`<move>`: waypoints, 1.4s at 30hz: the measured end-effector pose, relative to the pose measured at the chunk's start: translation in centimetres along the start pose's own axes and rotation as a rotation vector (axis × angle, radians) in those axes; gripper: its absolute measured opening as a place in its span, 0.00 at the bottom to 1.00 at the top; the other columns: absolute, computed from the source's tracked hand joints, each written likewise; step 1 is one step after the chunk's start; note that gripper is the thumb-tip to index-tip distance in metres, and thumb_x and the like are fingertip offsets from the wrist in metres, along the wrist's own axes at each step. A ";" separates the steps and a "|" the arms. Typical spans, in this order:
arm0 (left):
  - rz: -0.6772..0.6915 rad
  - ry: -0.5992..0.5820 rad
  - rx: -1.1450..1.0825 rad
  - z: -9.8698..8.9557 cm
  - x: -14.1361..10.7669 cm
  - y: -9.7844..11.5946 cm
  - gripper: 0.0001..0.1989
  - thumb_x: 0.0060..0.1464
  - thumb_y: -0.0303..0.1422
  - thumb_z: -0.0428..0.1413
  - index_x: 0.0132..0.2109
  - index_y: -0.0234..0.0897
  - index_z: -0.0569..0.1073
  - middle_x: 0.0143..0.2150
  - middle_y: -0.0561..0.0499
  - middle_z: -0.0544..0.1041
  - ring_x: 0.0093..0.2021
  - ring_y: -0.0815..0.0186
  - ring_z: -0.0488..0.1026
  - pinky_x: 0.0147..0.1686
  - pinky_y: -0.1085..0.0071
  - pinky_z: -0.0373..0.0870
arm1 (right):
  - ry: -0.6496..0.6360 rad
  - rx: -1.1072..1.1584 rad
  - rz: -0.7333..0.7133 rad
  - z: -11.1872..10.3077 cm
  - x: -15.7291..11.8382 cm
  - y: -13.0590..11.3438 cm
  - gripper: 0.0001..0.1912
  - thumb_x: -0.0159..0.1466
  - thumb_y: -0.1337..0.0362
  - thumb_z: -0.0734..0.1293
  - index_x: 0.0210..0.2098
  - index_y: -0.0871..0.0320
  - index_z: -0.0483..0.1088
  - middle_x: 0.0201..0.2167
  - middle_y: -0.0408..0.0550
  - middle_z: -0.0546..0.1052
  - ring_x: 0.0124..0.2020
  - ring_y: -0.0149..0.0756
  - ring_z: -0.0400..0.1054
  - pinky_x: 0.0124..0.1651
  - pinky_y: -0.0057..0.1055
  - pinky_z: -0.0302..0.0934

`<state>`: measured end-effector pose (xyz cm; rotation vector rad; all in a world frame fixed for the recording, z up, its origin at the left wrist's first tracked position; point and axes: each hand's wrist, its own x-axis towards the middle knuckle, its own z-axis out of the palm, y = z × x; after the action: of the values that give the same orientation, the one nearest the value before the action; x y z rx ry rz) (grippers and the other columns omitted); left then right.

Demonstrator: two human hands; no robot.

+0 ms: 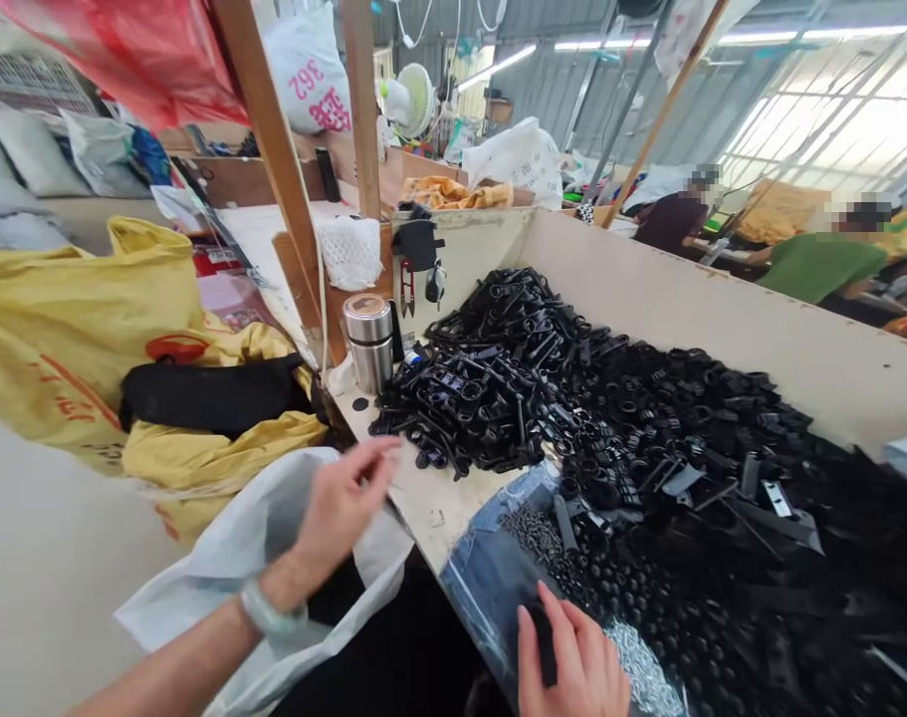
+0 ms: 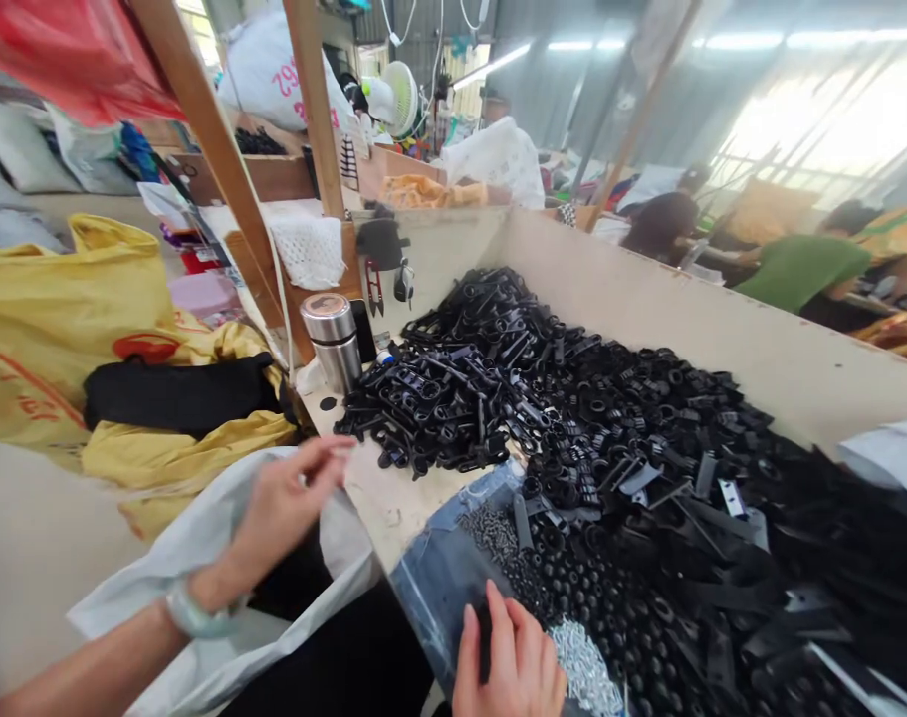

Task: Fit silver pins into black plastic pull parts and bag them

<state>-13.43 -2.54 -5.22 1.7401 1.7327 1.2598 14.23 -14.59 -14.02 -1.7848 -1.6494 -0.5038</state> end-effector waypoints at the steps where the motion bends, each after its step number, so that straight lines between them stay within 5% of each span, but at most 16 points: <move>1: -0.042 0.077 0.002 -0.6 0.9 -0.2 0.14 0.63 0.38 0.52 0.49 0.38 0.77 0.27 0.54 0.77 0.27 0.66 0.74 0.28 0.73 0.70 | -0.004 0.002 0.008 -0.1 0.0 0.0 0.17 0.70 0.51 0.66 0.50 0.54 0.77 0.40 0.51 0.80 0.35 0.42 0.71 0.35 0.36 0.56; 3: -0.054 0.177 0.027 -1.6 2.1 -0.2 0.15 0.63 0.39 0.52 0.49 0.37 0.76 0.29 0.54 0.77 0.27 0.66 0.73 0.28 0.73 0.69 | -0.014 0.023 0.008 -0.3 0.1 -0.2 0.17 0.70 0.52 0.66 0.51 0.55 0.76 0.41 0.52 0.79 0.36 0.42 0.71 0.36 0.35 0.57; 4: -0.011 0.127 0.046 -1.6 2.1 0.0 0.13 0.63 0.39 0.53 0.48 0.38 0.76 0.31 0.54 0.78 0.29 0.66 0.74 0.30 0.73 0.70 | -0.021 0.037 0.005 -0.3 0.2 -0.2 0.17 0.71 0.52 0.65 0.52 0.55 0.76 0.41 0.52 0.79 0.38 0.43 0.71 0.38 0.36 0.58; 8: 0.292 -0.483 -0.023 2.3 -1.0 2.5 0.11 0.66 0.34 0.51 0.44 0.41 0.78 0.39 0.52 0.83 0.38 0.66 0.78 0.41 0.73 0.72 | -0.053 0.072 0.004 -0.5 0.3 -0.3 0.16 0.72 0.53 0.64 0.52 0.54 0.75 0.43 0.52 0.79 0.40 0.43 0.72 0.40 0.37 0.59; 10: 0.345 -0.617 -0.025 5.8 -2.6 3.6 0.11 0.68 0.33 0.51 0.45 0.41 0.78 0.40 0.52 0.83 0.39 0.66 0.79 0.42 0.72 0.72 | -0.034 0.066 0.004 -0.3 0.3 -0.2 0.16 0.72 0.54 0.63 0.53 0.53 0.75 0.43 0.52 0.79 0.39 0.42 0.72 0.39 0.37 0.59; 13: 0.338 -0.655 0.127 10.2 -3.1 4.3 0.10 0.67 0.30 0.51 0.46 0.41 0.77 0.40 0.51 0.83 0.39 0.64 0.80 0.41 0.72 0.73 | 0.042 0.065 -0.002 0.0 0.1 0.2 0.15 0.71 0.55 0.65 0.54 0.54 0.74 0.42 0.52 0.80 0.38 0.42 0.73 0.39 0.37 0.60; 17: 0.293 -0.604 0.224 12.4 -1.7 4.4 0.13 0.67 0.28 0.47 0.49 0.37 0.76 0.39 0.46 0.83 0.38 0.59 0.81 0.38 0.68 0.71 | 0.069 0.094 0.022 0.1 0.0 0.3 0.16 0.71 0.56 0.65 0.55 0.55 0.73 0.44 0.52 0.80 0.39 0.43 0.73 0.41 0.37 0.61; 22: 0.311 -0.624 0.214 12.6 -0.8 4.0 0.12 0.66 0.28 0.48 0.38 0.38 0.76 0.36 0.48 0.82 0.37 0.61 0.80 0.37 0.70 0.70 | -0.047 0.085 -0.003 -0.3 0.0 -0.4 0.16 0.73 0.56 0.62 0.55 0.55 0.73 0.46 0.52 0.79 0.43 0.42 0.72 0.45 0.37 0.59; 30: 0.296 -0.560 0.161 11.9 -1.7 4.0 0.12 0.67 0.29 0.47 0.45 0.40 0.76 0.37 0.50 0.82 0.37 0.61 0.80 0.38 0.69 0.71 | -0.141 0.074 0.077 -2.5 4.4 0.9 0.20 0.74 0.49 0.59 0.55 0.54 0.72 0.48 0.52 0.78 0.47 0.43 0.71 0.49 0.38 0.58; 33: 0.268 -0.547 0.093 11.0 -2.4 4.7 0.12 0.67 0.30 0.47 0.45 0.41 0.76 0.37 0.52 0.82 0.37 0.63 0.80 0.37 0.70 0.71 | -0.278 -0.023 0.140 -2.1 8.0 2.2 0.24 0.76 0.48 0.53 0.46 0.55 0.75 0.41 0.51 0.78 0.41 0.41 0.69 0.44 0.36 0.58; 36: 0.181 -0.548 -0.009 9.8 -3.2 5.2 0.11 0.65 0.30 0.49 0.43 0.41 0.77 0.33 0.54 0.80 0.32 0.65 0.78 0.35 0.70 0.69 | -0.365 -0.116 0.138 -0.6 10.4 2.9 0.22 0.74 0.49 0.57 0.42 0.57 0.75 0.37 0.51 0.77 0.39 0.42 0.67 0.41 0.37 0.54; 42: 0.011 -0.610 -0.056 7.8 -4.6 4.3 0.10 0.65 0.32 0.51 0.42 0.41 0.77 0.26 0.58 0.74 0.26 0.68 0.70 0.30 0.72 0.64 | -0.419 -0.153 0.106 -0.1 10.0 3.9 0.16 0.73 0.54 0.60 0.38 0.54 0.74 0.36 0.48 0.76 0.39 0.41 0.64 0.40 0.36 0.52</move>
<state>-4.00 -5.13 -7.41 1.8449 1.3147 0.6623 19.39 -7.31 -8.04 -2.1922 -1.8142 -0.2197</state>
